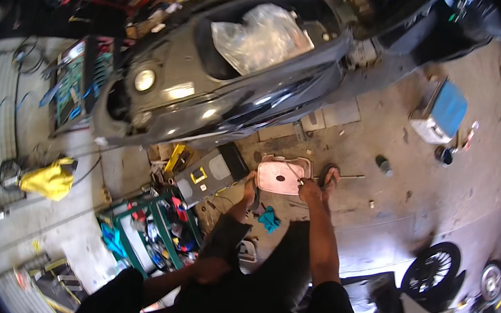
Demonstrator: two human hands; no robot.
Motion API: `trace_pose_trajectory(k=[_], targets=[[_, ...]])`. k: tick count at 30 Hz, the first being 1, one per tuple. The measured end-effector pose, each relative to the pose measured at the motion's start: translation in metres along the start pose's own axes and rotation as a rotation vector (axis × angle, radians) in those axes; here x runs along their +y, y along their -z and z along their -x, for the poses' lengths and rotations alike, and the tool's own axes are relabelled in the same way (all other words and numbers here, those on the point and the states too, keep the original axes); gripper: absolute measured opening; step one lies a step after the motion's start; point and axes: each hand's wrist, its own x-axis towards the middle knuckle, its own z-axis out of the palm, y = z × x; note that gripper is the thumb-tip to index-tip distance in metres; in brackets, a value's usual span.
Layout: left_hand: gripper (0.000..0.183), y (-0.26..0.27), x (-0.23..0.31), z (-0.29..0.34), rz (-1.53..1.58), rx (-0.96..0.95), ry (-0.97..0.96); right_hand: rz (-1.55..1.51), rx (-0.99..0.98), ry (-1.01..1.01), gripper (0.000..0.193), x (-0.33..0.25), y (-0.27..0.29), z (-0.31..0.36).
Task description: The person removes the seat and side panels from a motorcycle by hand and with a screwdriver, then uses a socket wrench to remove bolts from the engine area.
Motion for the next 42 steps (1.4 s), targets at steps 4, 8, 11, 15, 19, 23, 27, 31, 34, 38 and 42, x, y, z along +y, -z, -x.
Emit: trace_pose_trajectory(k=[4,8,11,15,19,23,27,31,34,38,42], targets=[[0.041,-0.001,-0.055,-0.024,-0.030,-0.105,-0.157,-0.022,0.219,-0.045,0.040,0.087,-0.087,-0.138],[0.041,-0.003,-0.060,-0.009,0.222,-0.076,-0.045,0.205,0.024,-0.095,0.043,0.030,-0.108,-0.194],[0.040,0.029,-0.063,-0.012,0.223,-0.129,-0.087,0.095,0.025,-0.220,0.056,0.091,-0.174,-0.216],[0.039,0.021,-0.095,-0.022,0.177,-0.183,-0.106,0.577,-0.001,0.140,0.064,0.220,-0.328,-0.153],[0.032,0.030,-0.104,-0.046,0.327,-0.234,-0.172,-0.026,-0.205,-0.450,0.061,0.152,-0.310,-0.132],[0.018,0.079,-0.134,-0.134,0.750,0.280,-0.144,-0.240,0.216,-0.455,0.050,0.135,-0.252,-0.194],[0.015,0.199,-0.165,-0.291,1.137,1.049,-0.468,-0.512,0.530,-0.124,0.037,0.094,-0.132,-0.272],[0.038,0.316,-0.164,-0.356,1.585,1.368,-1.135,-0.471,0.697,0.158,0.033,0.091,-0.074,-0.378],[0.051,0.334,-0.138,-0.365,1.845,1.168,-1.427,-0.381,0.704,0.241,0.032,0.088,-0.032,-0.412],[0.060,0.336,-0.143,-0.387,1.616,1.133,-1.607,-0.268,0.711,0.372,0.034,0.045,-0.019,-0.401],[0.076,0.331,-0.185,-0.402,1.401,1.139,-1.341,-0.169,0.484,0.276,0.040,-0.022,-0.015,-0.344]])
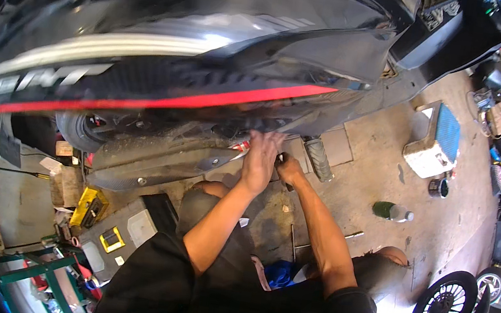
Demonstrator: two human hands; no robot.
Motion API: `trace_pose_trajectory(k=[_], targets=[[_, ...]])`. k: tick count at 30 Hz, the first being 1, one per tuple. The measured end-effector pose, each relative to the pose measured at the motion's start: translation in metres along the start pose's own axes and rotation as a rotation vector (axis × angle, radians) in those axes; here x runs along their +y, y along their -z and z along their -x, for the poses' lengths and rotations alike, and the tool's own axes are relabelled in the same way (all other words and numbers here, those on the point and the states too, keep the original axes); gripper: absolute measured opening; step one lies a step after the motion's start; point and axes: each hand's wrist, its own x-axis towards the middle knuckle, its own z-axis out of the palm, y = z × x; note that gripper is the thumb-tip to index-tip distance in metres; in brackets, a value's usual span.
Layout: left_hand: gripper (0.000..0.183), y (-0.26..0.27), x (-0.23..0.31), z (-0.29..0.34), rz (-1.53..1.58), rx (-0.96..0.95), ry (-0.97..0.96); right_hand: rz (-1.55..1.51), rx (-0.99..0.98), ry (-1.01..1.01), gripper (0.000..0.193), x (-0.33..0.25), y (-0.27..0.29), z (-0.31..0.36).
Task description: The person removes the seat and side panels from a motorcycle by hand and with a screwdriver, then uses a socket wrench to remove bolts from the engine area.
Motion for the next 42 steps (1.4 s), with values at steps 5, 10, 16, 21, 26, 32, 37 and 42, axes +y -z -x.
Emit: trace_pose_trajectory(k=[5,10,16,21,26,32,37,42], targets=[[0.088,-0.031,0.000,-0.013,-0.023,-0.080,0.015,0.256,-0.052,0.025,0.041,0.000,0.033,0.028],[0.087,-0.025,0.022,-0.025,0.070,-0.146,-0.136,0.755,-0.109,0.101,0.042,-0.075,0.061,0.107],[0.085,-0.013,0.027,-0.029,0.257,-0.206,-0.092,0.200,-0.002,-0.054,0.032,-0.125,0.066,0.197],[0.084,0.010,0.040,-0.044,0.074,-0.328,-0.083,0.192,0.090,-0.031,0.036,-0.140,0.050,0.217],[0.081,0.015,0.044,-0.037,0.202,-0.448,-0.070,0.254,0.208,-0.146,0.040,-0.193,0.040,0.241],[0.075,0.031,0.059,-0.041,0.376,-0.396,-0.110,0.321,0.182,-0.236,0.039,-0.201,0.037,0.230],[0.079,0.031,0.083,-0.038,0.341,-0.452,-0.218,0.312,0.231,-0.180,0.035,-0.228,0.026,0.218],[0.062,0.028,0.100,-0.041,0.335,-0.479,-0.238,0.229,0.312,-0.005,0.031,-0.237,0.019,0.193]])
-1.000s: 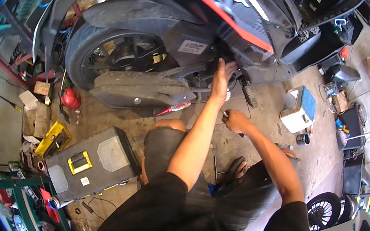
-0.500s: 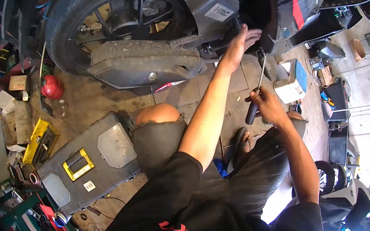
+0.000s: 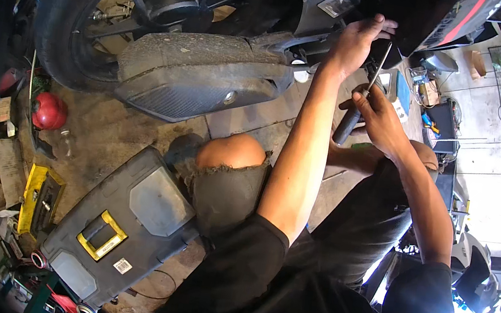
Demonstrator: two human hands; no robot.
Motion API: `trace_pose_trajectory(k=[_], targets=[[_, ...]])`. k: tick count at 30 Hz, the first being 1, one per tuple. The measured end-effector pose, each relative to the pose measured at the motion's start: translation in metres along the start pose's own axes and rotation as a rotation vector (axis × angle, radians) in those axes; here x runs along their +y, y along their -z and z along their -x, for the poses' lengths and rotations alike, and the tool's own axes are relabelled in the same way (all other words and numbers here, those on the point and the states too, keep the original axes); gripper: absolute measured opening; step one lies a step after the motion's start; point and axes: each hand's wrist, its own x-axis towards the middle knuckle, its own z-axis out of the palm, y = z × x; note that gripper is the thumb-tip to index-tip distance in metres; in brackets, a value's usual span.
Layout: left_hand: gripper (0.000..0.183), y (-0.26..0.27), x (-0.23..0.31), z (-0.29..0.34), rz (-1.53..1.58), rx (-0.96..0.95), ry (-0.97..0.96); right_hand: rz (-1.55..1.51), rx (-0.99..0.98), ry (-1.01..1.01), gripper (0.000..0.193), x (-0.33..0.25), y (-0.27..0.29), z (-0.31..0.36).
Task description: The person removes the seat and side panels from a motorcycle by hand and with a screwdriver, then uses a socket wrench to remove bolts from the engine area.
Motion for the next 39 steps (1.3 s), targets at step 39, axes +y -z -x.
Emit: trace_pose_trajectory(k=[39], targets=[[0.008,-0.012,0.003,-0.006,-0.331,0.100,0.092,-0.024,0.298,0.316,0.026,0.007,-0.030,-0.050]])
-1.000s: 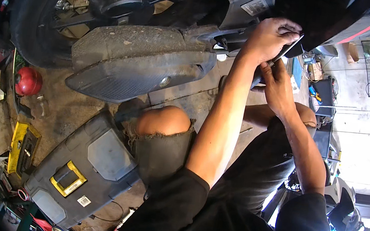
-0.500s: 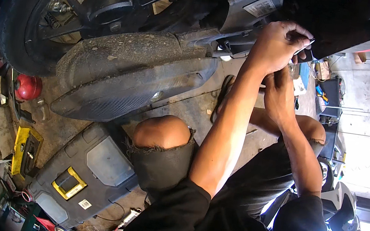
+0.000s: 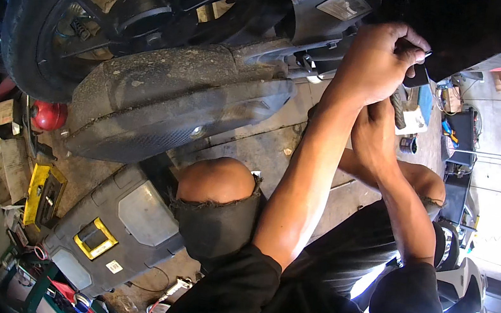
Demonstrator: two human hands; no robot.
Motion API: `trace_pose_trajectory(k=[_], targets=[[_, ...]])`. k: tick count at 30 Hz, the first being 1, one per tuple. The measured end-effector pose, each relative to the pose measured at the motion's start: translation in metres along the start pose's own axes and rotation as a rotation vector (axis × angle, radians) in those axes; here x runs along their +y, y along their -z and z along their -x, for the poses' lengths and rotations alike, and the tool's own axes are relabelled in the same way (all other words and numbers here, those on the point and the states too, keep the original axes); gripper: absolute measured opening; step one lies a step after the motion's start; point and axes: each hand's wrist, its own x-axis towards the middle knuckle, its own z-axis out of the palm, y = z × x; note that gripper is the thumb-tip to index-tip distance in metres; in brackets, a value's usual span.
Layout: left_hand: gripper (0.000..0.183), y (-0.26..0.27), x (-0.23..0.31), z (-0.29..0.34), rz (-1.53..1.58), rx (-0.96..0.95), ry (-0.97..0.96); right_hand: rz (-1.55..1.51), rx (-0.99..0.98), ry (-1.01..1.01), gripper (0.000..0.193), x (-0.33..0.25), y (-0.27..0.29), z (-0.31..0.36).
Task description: The person removes the seat and side panels from a motorcycle by hand and with a screwdriver, then uses a socket wrench to remove bolts from the engine area.
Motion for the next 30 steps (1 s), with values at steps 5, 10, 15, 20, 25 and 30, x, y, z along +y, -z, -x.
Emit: trace_pose_trajectory(k=[5,10,15,20,25,30], targets=[[0.005,-0.001,0.004,-0.001,-0.240,0.100,-0.166,-0.117,-0.068,-0.046,0.022,0.003,-0.006,-0.003],[0.006,-0.004,0.015,-0.003,-0.494,0.194,-0.241,0.281,-0.177,0.411,0.045,-0.013,-0.003,-0.004],[0.014,-0.017,0.015,-0.004,-0.586,0.202,-0.188,0.060,-0.071,0.254,0.058,0.044,-0.014,-0.008],[0.039,-0.009,-0.016,0.001,-0.576,0.248,-0.188,-0.150,-0.248,-0.184,0.032,0.015,-0.004,0.005],[0.042,-0.024,-0.031,0.011,-0.164,0.211,-0.227,-0.420,-0.266,-0.406,0.035,0.032,0.021,0.053],[0.045,-0.030,-0.035,0.011,-0.061,0.266,-0.329,-0.577,-0.226,-0.633,0.034,0.030,0.030,0.069]])
